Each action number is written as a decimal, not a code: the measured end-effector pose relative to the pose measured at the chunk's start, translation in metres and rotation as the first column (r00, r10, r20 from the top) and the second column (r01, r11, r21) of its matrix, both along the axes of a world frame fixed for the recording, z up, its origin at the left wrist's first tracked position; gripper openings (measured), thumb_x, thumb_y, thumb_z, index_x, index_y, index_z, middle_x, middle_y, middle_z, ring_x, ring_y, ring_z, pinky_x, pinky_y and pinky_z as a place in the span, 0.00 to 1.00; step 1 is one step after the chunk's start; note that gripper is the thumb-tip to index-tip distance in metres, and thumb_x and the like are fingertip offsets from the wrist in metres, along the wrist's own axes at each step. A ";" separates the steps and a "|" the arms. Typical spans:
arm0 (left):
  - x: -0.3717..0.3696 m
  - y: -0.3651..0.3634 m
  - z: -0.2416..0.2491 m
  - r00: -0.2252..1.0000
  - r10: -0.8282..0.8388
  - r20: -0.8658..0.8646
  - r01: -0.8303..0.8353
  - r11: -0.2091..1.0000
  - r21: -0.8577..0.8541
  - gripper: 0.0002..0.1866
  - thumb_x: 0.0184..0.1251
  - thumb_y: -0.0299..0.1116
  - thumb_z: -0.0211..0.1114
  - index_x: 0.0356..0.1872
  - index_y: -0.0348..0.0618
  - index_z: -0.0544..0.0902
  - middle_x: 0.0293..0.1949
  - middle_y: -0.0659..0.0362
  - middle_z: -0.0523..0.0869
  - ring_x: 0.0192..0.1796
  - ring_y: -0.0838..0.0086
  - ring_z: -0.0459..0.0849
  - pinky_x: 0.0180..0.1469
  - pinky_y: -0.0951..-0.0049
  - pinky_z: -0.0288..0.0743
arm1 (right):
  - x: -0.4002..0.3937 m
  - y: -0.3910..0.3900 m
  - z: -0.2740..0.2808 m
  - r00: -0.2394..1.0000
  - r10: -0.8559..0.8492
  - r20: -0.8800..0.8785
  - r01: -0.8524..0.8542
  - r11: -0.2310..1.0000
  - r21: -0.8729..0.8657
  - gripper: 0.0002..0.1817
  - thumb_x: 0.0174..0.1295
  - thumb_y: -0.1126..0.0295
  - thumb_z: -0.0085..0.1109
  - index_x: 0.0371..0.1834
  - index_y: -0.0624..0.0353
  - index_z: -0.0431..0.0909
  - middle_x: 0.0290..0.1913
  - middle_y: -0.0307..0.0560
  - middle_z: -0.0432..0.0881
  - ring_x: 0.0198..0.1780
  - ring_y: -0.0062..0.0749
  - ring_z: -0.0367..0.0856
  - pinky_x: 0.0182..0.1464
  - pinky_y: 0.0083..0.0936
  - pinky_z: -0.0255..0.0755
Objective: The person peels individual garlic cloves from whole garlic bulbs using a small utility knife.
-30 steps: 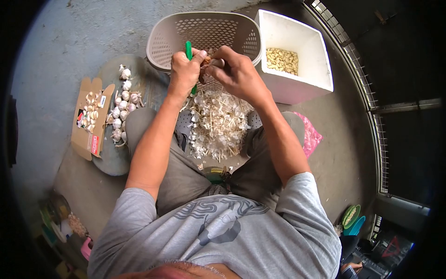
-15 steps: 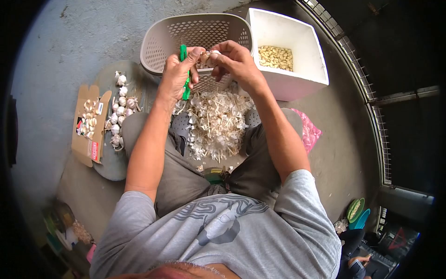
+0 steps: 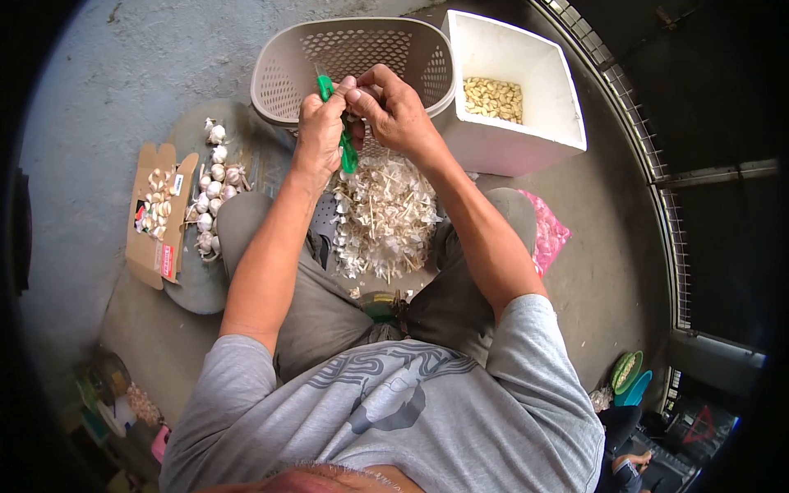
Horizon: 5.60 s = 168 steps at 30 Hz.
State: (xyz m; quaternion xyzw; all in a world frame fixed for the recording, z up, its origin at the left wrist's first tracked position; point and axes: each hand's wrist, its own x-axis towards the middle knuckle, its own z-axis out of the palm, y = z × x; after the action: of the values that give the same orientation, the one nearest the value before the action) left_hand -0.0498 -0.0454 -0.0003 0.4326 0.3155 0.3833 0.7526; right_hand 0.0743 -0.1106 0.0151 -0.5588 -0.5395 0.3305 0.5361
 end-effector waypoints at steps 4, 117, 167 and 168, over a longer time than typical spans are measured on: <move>0.001 0.001 -0.008 0.987 0.054 0.150 -0.036 0.992 -0.124 0.16 0.77 0.42 0.64 0.30 0.43 0.81 0.22 0.61 0.80 0.16 0.76 0.76 0.15 0.73 0.69 | -0.006 0.001 -0.009 0.973 -0.011 -0.232 -0.008 0.997 -0.077 0.11 0.79 0.63 0.56 0.51 0.60 0.71 0.31 0.40 0.81 0.30 0.14 0.75 0.29 0.16 0.71; 0.006 0.015 -0.026 0.995 -0.097 0.002 0.097 0.995 0.001 0.14 0.79 0.39 0.58 0.46 0.36 0.82 0.38 0.54 0.87 0.31 0.67 0.90 0.13 0.69 0.75 | 0.022 0.006 -0.001 0.683 -0.069 0.728 -0.038 0.991 0.129 0.12 0.66 0.66 0.65 0.46 0.62 0.83 0.42 0.56 0.88 0.44 0.53 0.88 0.45 0.46 0.80; 0.056 0.057 0.010 0.965 0.131 -0.226 -0.021 0.902 0.431 0.17 0.75 0.38 0.62 0.34 0.34 0.88 0.20 0.56 0.85 0.21 0.74 0.84 0.22 0.71 0.75 | 0.060 0.074 -0.019 0.931 -0.140 -0.338 0.165 0.985 0.045 0.15 0.72 0.60 0.66 0.38 0.64 0.82 0.30 0.39 0.84 0.27 0.14 0.74 0.25 0.17 0.68; 0.059 0.058 0.010 0.958 0.163 -0.234 -0.031 0.874 0.485 0.16 0.76 0.36 0.61 0.33 0.35 0.88 0.21 0.57 0.86 0.21 0.75 0.84 0.20 0.73 0.75 | 0.059 0.078 -0.021 0.936 -0.128 -0.329 0.176 0.977 0.120 0.15 0.73 0.61 0.66 0.38 0.65 0.82 0.31 0.40 0.84 0.29 0.15 0.75 0.27 0.18 0.69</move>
State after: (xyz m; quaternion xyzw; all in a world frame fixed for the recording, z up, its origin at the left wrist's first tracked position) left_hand 0.0087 0.0127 0.0100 0.6354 0.3318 0.4246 0.5531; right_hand 0.1338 -0.0330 -0.0055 -0.4969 -0.4236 0.3329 0.6803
